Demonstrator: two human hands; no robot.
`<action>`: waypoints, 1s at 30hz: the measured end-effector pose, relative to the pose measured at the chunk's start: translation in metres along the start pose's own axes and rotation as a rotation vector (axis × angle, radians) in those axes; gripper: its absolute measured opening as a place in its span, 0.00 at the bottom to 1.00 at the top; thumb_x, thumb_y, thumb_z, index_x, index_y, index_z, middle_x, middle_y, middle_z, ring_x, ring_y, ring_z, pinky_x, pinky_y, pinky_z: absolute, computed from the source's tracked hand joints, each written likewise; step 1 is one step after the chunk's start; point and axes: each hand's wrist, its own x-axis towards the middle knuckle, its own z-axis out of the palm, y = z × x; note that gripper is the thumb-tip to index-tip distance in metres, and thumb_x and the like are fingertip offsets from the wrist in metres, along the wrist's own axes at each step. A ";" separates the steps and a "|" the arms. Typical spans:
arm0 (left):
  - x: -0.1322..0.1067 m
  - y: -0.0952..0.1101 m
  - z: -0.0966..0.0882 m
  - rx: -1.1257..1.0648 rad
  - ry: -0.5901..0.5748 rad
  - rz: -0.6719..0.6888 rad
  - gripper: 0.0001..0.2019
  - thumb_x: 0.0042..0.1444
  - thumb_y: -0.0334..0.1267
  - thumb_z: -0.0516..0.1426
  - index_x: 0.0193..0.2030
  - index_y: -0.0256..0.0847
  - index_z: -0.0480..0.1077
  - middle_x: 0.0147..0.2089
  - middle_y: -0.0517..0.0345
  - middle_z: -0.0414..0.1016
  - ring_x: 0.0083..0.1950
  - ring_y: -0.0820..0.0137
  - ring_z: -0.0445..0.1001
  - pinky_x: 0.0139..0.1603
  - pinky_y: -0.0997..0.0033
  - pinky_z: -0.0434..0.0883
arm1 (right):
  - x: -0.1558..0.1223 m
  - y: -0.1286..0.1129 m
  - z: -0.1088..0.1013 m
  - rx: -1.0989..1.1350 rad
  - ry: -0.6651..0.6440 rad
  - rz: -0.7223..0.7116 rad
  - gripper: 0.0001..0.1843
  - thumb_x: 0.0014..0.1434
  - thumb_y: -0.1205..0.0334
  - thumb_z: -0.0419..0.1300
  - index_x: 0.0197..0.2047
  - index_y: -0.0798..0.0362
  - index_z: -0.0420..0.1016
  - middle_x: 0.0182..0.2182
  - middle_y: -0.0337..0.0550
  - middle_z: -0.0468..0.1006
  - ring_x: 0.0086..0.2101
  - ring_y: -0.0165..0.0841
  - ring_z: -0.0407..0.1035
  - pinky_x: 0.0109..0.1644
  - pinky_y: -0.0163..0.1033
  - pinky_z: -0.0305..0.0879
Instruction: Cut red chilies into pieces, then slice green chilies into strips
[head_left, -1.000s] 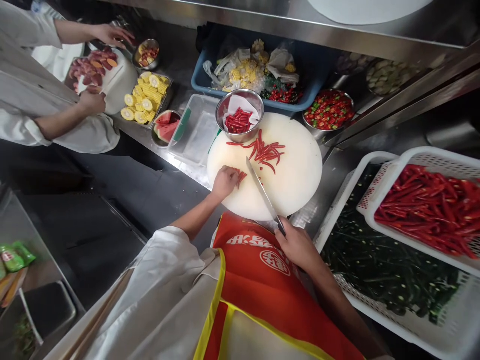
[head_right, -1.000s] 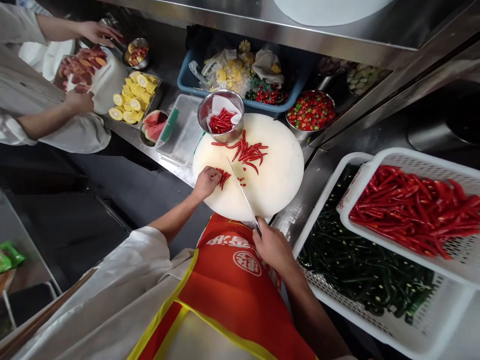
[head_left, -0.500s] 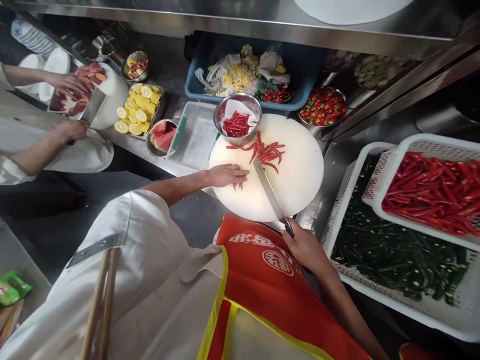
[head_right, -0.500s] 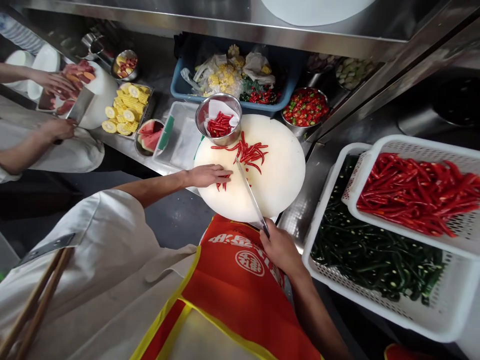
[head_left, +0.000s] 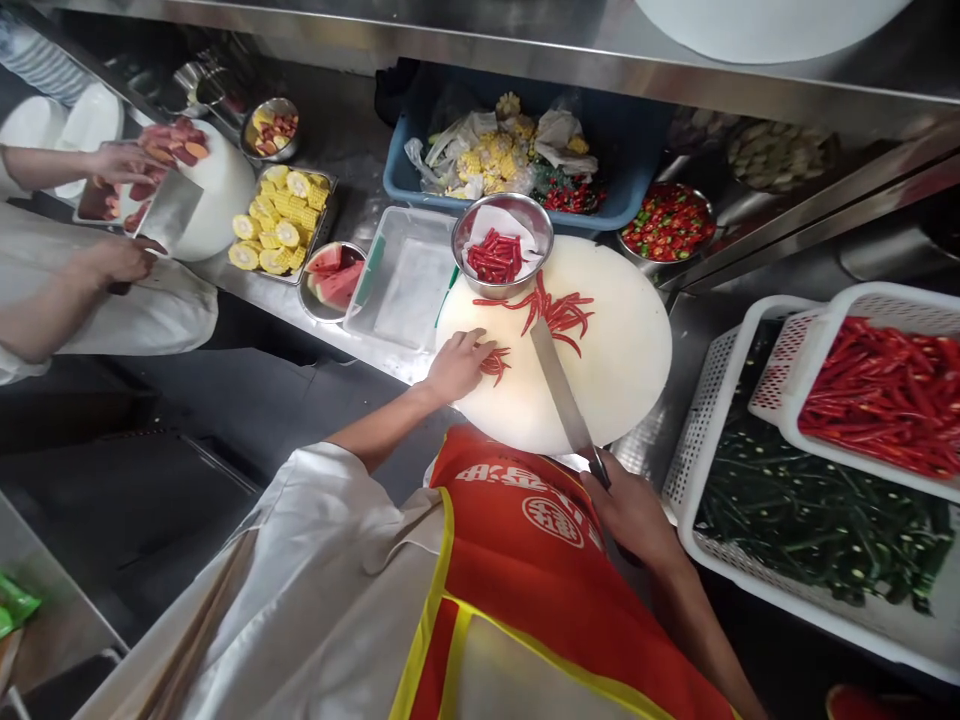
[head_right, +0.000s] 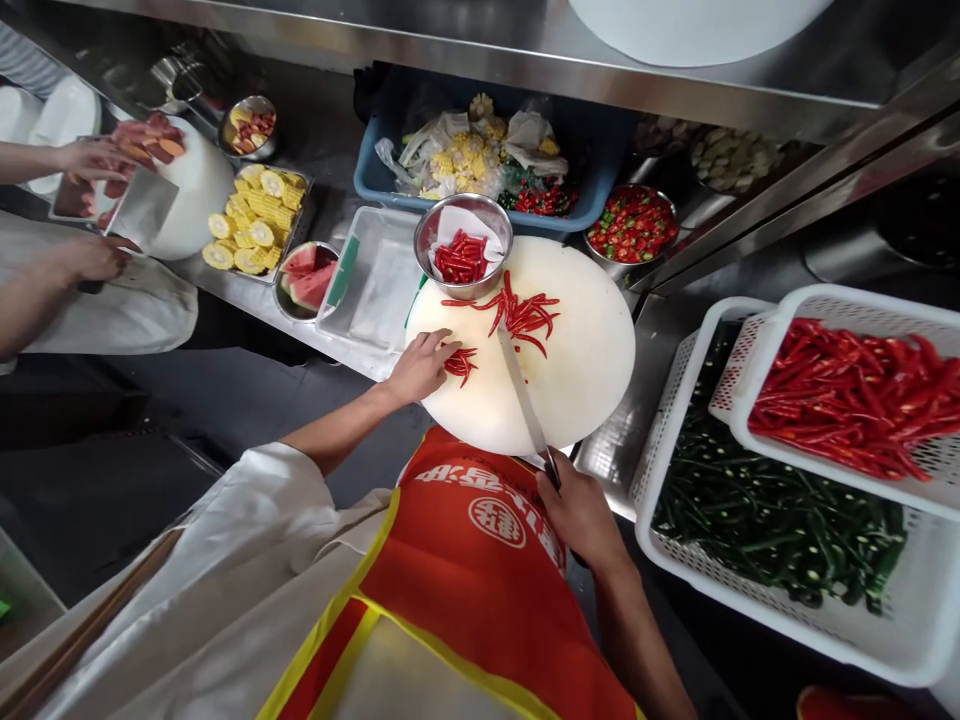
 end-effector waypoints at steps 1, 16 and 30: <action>0.002 -0.002 -0.004 -0.019 -0.008 0.053 0.23 0.55 0.28 0.55 0.59 0.43 0.69 0.62 0.46 0.65 0.56 0.54 0.64 0.56 0.53 0.67 | 0.001 -0.001 0.002 -0.003 0.007 0.006 0.24 0.65 0.55 0.47 0.59 0.54 0.68 0.44 0.49 0.83 0.44 0.43 0.77 0.43 0.40 0.67; 0.033 -0.016 -0.015 -0.237 -0.135 0.385 0.04 0.56 0.35 0.59 0.38 0.42 0.74 0.48 0.53 0.73 0.50 0.62 0.69 0.54 0.59 0.66 | 0.000 -0.018 0.027 0.059 0.103 0.076 0.24 0.66 0.54 0.47 0.61 0.54 0.67 0.47 0.50 0.81 0.44 0.43 0.76 0.41 0.39 0.67; -0.008 -0.032 0.022 -0.224 0.062 0.374 0.23 0.54 0.53 0.63 0.50 0.40 0.72 0.63 0.44 0.64 0.67 0.53 0.58 0.67 0.48 0.61 | -0.015 -0.063 0.068 0.123 0.138 0.176 0.25 0.65 0.51 0.46 0.59 0.51 0.68 0.43 0.50 0.82 0.42 0.45 0.76 0.40 0.40 0.64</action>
